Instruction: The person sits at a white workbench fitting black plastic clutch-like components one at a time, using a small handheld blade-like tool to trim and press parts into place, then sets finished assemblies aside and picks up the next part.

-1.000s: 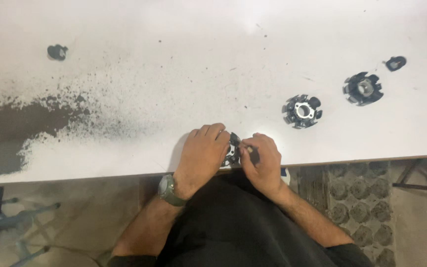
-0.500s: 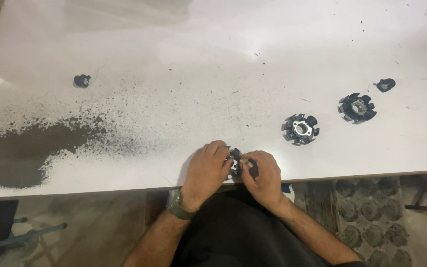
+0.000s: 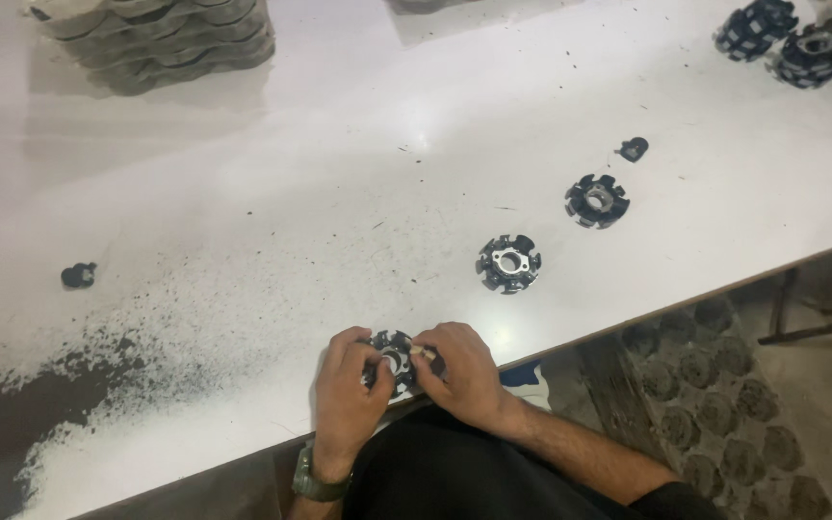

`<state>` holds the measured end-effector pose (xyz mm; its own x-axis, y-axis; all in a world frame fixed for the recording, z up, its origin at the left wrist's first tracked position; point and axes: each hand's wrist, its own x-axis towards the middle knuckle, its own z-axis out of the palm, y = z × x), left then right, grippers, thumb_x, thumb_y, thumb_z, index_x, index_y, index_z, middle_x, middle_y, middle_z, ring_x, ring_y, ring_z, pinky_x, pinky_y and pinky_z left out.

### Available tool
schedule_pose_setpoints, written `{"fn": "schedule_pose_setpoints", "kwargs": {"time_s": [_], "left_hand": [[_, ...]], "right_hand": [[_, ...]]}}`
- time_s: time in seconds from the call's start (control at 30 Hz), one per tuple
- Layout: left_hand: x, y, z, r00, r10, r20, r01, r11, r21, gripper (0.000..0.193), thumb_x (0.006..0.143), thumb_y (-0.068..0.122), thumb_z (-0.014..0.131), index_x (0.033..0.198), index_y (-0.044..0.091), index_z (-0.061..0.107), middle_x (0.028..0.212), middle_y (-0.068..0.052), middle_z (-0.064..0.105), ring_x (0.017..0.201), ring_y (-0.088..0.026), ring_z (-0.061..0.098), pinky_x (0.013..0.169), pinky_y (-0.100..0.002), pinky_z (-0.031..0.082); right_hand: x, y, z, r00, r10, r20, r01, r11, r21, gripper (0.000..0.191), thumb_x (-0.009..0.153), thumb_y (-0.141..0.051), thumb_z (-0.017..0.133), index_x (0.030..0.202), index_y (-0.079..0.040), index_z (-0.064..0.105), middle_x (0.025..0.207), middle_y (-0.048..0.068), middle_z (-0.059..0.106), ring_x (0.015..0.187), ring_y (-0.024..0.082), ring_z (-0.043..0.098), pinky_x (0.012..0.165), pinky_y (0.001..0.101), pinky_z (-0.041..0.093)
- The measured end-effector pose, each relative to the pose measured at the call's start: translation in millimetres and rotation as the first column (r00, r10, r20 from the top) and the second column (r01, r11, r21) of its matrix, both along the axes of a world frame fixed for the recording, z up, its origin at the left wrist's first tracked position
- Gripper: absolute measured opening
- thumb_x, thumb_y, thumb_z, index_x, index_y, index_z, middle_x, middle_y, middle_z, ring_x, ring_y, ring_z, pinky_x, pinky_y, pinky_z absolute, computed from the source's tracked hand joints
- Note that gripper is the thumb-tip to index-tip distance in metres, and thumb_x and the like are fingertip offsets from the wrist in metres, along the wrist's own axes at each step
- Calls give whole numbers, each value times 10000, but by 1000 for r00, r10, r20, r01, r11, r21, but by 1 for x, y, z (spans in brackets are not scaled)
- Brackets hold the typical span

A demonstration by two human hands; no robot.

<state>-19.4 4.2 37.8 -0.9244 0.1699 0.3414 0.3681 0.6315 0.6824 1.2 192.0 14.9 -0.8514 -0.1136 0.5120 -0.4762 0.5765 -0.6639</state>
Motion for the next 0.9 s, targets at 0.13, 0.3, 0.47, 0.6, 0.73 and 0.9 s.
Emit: {"fn": "schedule_pose_setpoints", "kwargs": {"time_s": [0.13, 0.3, 0.47, 0.6, 0.73, 0.9], "left_hand": [[-1, -1, -6, 998, 24, 53, -22, 999, -46, 115, 796, 114, 748, 855, 69, 660, 1177, -105, 668, 989, -287, 673, 752, -405, 564], [0, -1, -8, 997, 7, 75, -4, 999, -36, 102, 812, 120, 730, 856, 64, 657, 1193, -118, 658, 977, -283, 689, 731, -393, 581], [2, -1, -11, 999, 15, 40, -13, 998, -60, 83, 823, 111, 721, 866, 63, 669, 1203, -126, 660, 969, -295, 692, 718, -406, 574], [2, -2, -15, 999, 1, 40, 2, 997, -78, 85, 859, 124, 701, 885, 55, 659, 1223, -141, 643, 991, -278, 705, 700, -381, 594], [2, -3, -19, 998, 33, 61, -29, 998, -59, 86, 857, 138, 701, 871, 57, 676, 1237, -125, 668, 982, -278, 718, 708, -394, 596], [3, -4, -20, 999, 16, 31, -14, 998, -63, 86, 863, 145, 706, 877, 63, 686, 1230, -129, 666, 1004, -285, 711, 724, -396, 597]], "right_hand": [[-2, -1, -2, 1000, 10, 22, -10, 1000, -9, 219, 874, -82, 745, 1066, -52, 645, 870, 91, 646, 790, 284, 617, 741, 423, 474], [-1, -2, -3, 1000, -3, 6, 3, 1000, -8, 224, 871, -78, 743, 1064, -51, 633, 845, 102, 630, 777, 297, 608, 727, 430, 464], [-1, -1, 0, 1000, 4, -23, -5, 999, -32, 229, 866, -71, 738, 1067, -50, 629, 864, 106, 631, 792, 303, 611, 731, 428, 471], [-2, -1, 2, 999, 34, 22, -34, 999, -21, 229, 871, -69, 738, 1072, -44, 632, 874, 104, 633, 788, 283, 622, 729, 426, 479], [1, 0, 1, 1000, 19, -4, -19, 1000, -20, 234, 867, -70, 744, 1073, -39, 636, 865, 108, 637, 795, 300, 621, 734, 435, 479], [1, -1, 1, 1000, 24, -4, -24, 999, -28, 225, 869, -66, 740, 1068, -43, 638, 874, 104, 648, 792, 297, 626, 735, 431, 485]]}}
